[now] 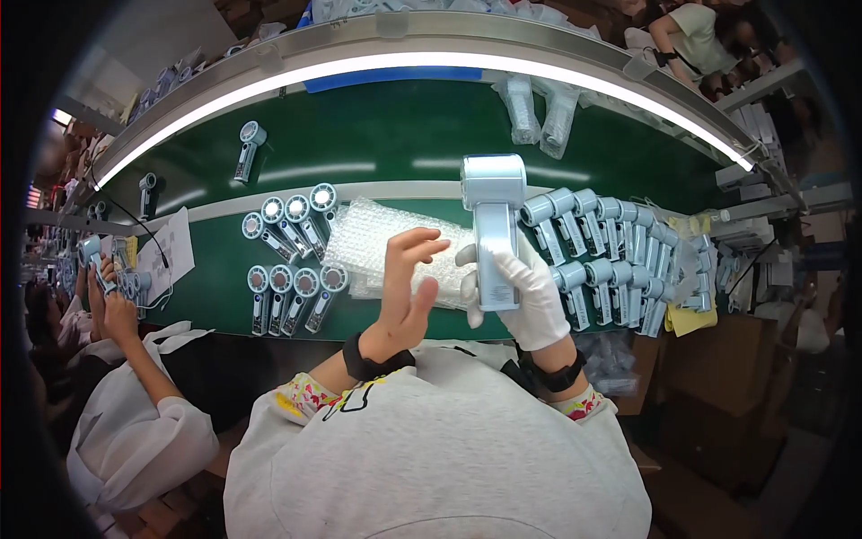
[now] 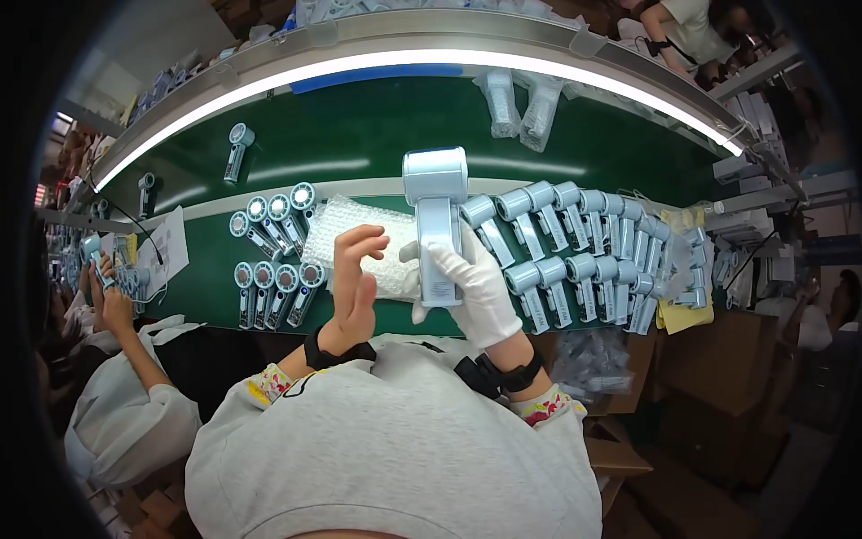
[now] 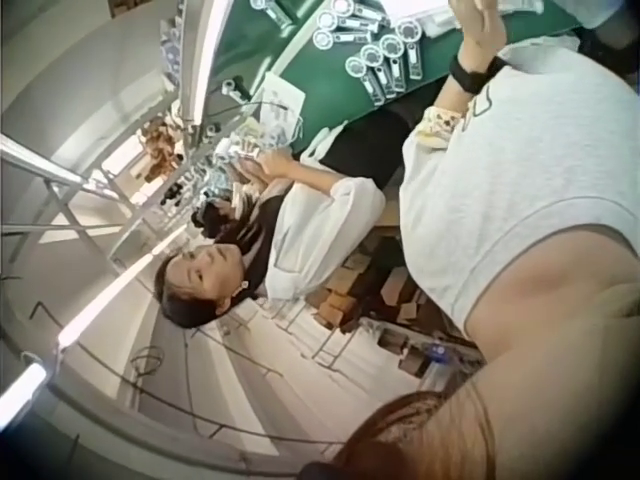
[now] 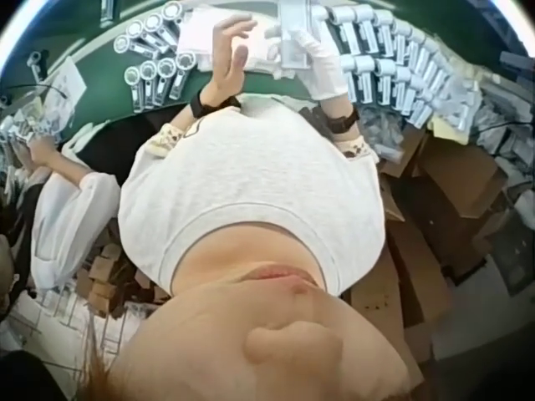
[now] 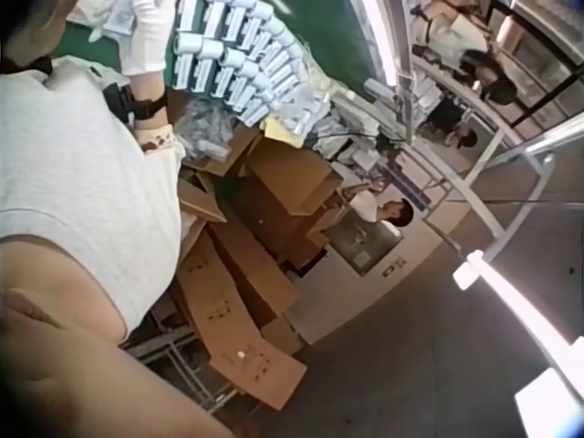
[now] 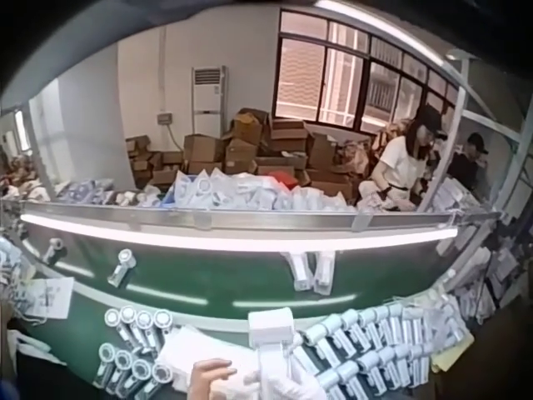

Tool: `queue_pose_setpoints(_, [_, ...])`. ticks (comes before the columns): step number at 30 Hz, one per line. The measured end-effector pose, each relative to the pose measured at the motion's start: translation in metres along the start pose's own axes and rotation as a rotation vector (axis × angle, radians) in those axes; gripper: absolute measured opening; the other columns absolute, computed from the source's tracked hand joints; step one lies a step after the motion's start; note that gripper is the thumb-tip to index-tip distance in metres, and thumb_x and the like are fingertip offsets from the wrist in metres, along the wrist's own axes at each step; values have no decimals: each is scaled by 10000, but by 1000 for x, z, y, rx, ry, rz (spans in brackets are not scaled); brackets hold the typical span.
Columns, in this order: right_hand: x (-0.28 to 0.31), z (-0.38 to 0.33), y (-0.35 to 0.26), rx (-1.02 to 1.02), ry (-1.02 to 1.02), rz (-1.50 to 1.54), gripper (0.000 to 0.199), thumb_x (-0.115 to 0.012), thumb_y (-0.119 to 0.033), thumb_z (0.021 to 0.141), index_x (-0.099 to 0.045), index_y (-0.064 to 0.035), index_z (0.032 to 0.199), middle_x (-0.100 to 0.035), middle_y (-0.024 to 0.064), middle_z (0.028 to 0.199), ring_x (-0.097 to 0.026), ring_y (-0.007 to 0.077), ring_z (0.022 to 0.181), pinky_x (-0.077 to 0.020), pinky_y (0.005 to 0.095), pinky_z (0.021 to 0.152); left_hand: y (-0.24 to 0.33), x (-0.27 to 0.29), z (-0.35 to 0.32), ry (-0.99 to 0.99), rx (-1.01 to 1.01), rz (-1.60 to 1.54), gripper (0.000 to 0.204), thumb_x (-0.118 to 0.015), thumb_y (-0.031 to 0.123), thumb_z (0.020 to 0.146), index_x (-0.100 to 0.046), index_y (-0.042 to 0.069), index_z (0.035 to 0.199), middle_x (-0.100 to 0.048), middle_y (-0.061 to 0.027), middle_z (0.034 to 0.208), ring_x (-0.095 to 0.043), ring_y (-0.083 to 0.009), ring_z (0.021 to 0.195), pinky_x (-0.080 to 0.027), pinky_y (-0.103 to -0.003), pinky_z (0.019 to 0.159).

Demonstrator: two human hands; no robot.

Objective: The person wraps handheld fans in bubble wrap, slides each into a plastic bag, and places them into a blue bin.

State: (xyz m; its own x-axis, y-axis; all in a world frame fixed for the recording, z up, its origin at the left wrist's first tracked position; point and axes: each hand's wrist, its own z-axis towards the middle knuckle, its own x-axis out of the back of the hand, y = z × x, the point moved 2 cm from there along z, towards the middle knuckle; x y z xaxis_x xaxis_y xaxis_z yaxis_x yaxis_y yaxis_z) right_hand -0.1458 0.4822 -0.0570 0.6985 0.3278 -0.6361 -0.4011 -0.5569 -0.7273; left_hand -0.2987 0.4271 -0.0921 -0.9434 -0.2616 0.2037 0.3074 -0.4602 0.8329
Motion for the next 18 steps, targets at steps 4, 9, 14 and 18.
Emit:
queue_pose_setpoints(4, [18,-5,-1,-156,-45,311,385,-488,-175,901,-355,-21,1227,-522,167,989,-591,183,747,-528,291,452,-89,-24,-25,90,662,-190,343,-610,110,798,-495,-3,1100,-499,-148,1047,-499,-214,904,-425,-321,780])
queue_pose_setpoints(9, [12,-6,-3,-52,-6,98,384,-502,-138,887,-359,-15,1221,-527,166,957,-588,178,658,-512,291,424,-163,-45,-58,-209,423,549,278,-630,204,815,-558,-3,985,-583,-145,880,-558,-272,767,-454,-349,699])
queue_pose_setpoints(14, [29,-11,6,-28,55,-188,458,-551,-105,856,-340,-2,1248,-545,144,918,-585,161,652,-476,265,411,-179,-36,-60,-164,616,313,244,-646,176,791,-612,-26,924,-619,-154,758,-577,-293,636,-470,-351,634])
queue_pose_setpoints(18, [68,-15,34,-194,232,-643,530,-611,-102,818,-344,10,1261,-564,107,818,-579,142,649,-432,243,398,-178,-24,-62,-162,733,180,213,-636,160,797,-641,-37,876,-640,-133,752,-588,-228,610,-470,-311,591])
